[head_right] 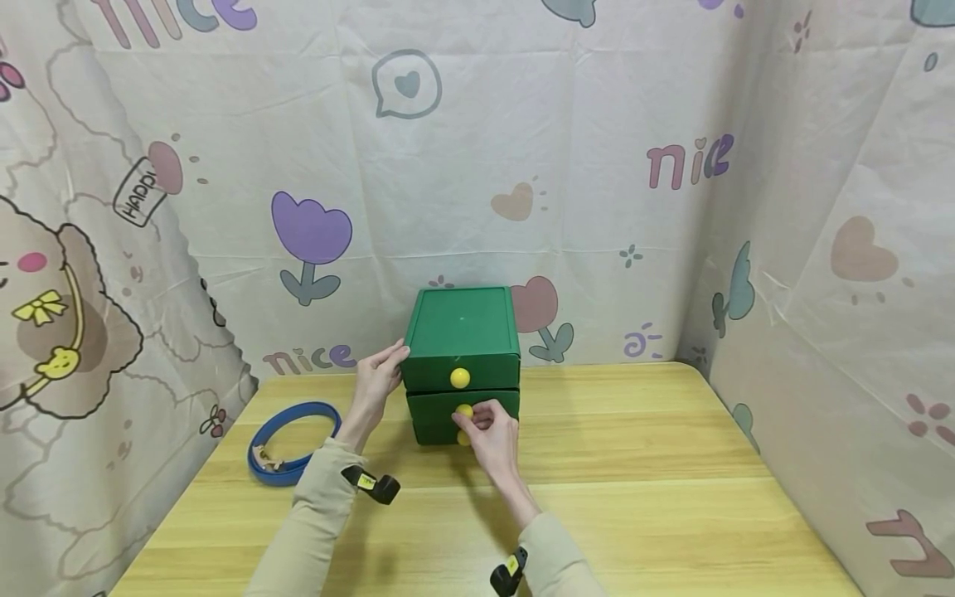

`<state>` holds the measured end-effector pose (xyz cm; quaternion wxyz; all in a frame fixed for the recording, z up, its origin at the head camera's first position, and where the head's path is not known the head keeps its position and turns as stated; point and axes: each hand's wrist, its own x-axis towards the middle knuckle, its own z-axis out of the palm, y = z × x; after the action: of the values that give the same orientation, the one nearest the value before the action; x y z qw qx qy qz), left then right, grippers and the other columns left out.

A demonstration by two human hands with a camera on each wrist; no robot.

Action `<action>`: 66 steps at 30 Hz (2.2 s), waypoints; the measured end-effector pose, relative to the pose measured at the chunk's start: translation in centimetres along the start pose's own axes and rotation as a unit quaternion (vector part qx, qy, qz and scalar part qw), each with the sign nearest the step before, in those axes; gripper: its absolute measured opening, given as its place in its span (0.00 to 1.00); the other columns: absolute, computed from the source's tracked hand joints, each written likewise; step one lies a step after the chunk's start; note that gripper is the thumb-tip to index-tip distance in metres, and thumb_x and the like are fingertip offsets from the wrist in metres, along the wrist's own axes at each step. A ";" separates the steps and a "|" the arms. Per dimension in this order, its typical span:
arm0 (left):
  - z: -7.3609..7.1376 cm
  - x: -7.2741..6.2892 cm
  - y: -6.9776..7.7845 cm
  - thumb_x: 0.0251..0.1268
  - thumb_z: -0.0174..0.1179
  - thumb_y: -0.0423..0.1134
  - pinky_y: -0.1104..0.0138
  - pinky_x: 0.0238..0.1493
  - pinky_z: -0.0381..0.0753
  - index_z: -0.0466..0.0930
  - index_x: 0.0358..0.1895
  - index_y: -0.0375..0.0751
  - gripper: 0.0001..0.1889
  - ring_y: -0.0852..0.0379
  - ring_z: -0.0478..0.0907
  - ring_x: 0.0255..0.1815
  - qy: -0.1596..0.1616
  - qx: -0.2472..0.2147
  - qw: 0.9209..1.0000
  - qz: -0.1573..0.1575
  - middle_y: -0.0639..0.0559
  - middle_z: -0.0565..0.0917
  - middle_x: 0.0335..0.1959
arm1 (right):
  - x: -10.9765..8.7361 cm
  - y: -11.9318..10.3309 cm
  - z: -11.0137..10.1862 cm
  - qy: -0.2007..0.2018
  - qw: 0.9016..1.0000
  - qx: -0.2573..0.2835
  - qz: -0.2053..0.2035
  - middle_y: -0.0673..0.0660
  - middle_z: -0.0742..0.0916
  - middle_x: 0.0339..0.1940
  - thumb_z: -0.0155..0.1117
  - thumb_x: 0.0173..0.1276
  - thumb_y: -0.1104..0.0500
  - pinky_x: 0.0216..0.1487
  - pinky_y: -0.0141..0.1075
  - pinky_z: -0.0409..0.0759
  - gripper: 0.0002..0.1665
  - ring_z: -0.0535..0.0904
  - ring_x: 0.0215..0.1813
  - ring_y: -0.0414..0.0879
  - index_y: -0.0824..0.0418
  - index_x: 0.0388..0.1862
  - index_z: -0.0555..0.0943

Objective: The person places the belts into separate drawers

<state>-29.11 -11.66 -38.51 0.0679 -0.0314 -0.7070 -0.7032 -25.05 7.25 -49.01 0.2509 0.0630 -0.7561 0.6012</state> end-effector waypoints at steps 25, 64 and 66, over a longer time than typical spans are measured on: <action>0.0 0.3 -0.2 0.75 0.57 0.42 0.48 0.74 0.66 0.72 0.70 0.35 0.25 0.43 0.63 0.78 0.000 -0.008 1.000 -0.004 0.42 0.71 0.74 | 0.7 0.0 0.2 -0.005 0.999 -0.015 0.036 0.58 0.89 0.28 0.80 0.57 0.56 0.32 0.25 0.80 0.15 0.81 0.29 0.36 0.61 0.34 0.82; 0.0 0.2 -0.1 0.75 0.57 0.43 0.50 0.75 0.66 0.72 0.70 0.35 0.25 0.45 0.62 0.79 -0.004 -0.008 1.000 -0.007 0.45 0.70 0.76 | 0.7 -0.1 0.0 -0.025 0.999 0.010 0.025 0.62 0.89 0.29 0.79 0.58 0.59 0.34 0.23 0.81 0.15 0.83 0.31 0.39 0.66 0.36 0.82; -0.1 0.2 -0.1 0.75 0.57 0.43 0.49 0.75 0.66 0.72 0.70 0.35 0.25 0.46 0.62 0.79 -0.004 -0.007 1.000 -0.008 0.45 0.70 0.76 | 0.7 -0.1 0.1 -0.024 0.999 0.007 0.031 0.63 0.89 0.30 0.78 0.59 0.61 0.34 0.22 0.80 0.14 0.84 0.32 0.42 0.66 0.37 0.82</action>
<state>-29.28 -11.73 -38.57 0.0597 -0.0292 -0.7025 -0.7085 -25.63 7.24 -48.58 0.2135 0.0558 -0.7592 0.6123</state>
